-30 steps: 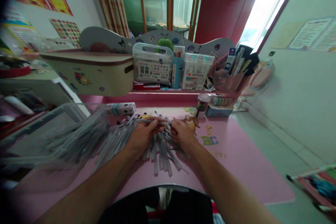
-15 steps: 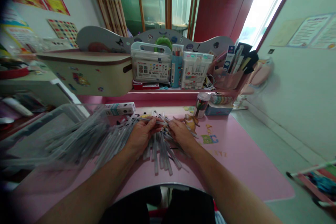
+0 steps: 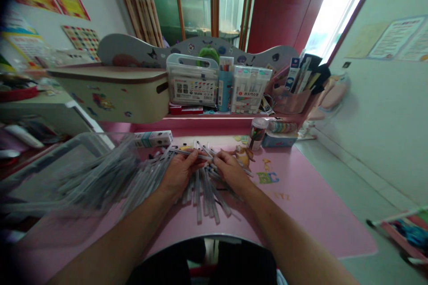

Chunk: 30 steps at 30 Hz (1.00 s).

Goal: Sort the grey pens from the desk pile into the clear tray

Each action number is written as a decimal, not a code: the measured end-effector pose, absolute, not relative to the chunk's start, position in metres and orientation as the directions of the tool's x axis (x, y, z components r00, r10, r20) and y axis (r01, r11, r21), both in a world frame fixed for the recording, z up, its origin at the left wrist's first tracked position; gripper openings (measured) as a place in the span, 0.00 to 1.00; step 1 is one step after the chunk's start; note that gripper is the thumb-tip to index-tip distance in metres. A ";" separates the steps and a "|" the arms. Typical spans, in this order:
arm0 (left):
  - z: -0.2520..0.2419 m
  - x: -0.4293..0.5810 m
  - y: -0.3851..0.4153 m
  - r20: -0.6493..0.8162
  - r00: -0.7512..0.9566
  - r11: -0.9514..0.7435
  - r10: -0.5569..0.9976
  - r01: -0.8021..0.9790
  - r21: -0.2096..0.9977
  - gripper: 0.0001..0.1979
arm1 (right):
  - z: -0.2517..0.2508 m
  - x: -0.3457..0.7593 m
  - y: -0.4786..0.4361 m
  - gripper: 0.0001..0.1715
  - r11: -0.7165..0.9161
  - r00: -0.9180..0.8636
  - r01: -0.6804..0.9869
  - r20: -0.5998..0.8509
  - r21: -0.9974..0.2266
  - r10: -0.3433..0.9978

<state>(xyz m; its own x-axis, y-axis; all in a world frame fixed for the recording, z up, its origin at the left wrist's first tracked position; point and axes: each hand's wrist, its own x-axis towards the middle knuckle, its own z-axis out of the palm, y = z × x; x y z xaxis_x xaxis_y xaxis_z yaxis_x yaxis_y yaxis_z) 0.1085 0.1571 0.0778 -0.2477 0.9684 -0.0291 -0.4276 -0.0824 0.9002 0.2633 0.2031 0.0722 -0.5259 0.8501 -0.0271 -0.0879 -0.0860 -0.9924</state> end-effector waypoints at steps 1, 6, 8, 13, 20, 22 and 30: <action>0.078 0.108 0.157 -0.030 -0.253 -0.084 0.967 -0.427 0.900 0.16 | 0.074 0.263 0.202 0.20 -0.098 -0.527 -0.117 -0.022 -0.988 0.850; 0.079 0.108 0.157 -0.036 -0.257 -0.081 0.966 -0.431 0.899 0.15 | 0.072 0.263 0.204 0.20 -0.093 -0.500 -0.084 -0.039 -0.992 0.865; 0.079 0.109 0.157 -0.031 -0.255 -0.084 0.966 -0.428 0.900 0.15 | 0.069 0.264 0.205 0.23 -0.057 -0.510 -0.027 -0.035 -0.998 0.859; 0.080 0.108 0.157 -0.027 -0.265 -0.096 0.964 -0.439 0.894 0.15 | 0.073 0.263 0.203 0.19 -0.078 -0.527 -0.074 -0.027 -0.994 0.849; 0.081 0.108 0.157 -0.025 -0.261 -0.092 0.965 -0.427 0.900 0.16 | 0.077 0.266 0.202 0.24 -0.025 -0.485 0.011 -0.028 -1.000 0.874; 0.081 0.109 0.156 -0.023 -0.261 -0.093 0.965 -0.423 0.901 0.16 | 0.075 0.266 0.203 0.24 -0.006 -0.516 0.025 -0.018 -1.000 0.856; 0.086 0.110 0.155 -0.029 -0.282 -0.105 0.959 -0.447 0.888 0.14 | 0.073 0.265 0.202 0.22 -0.119 -0.533 -0.113 -0.040 -0.986 0.845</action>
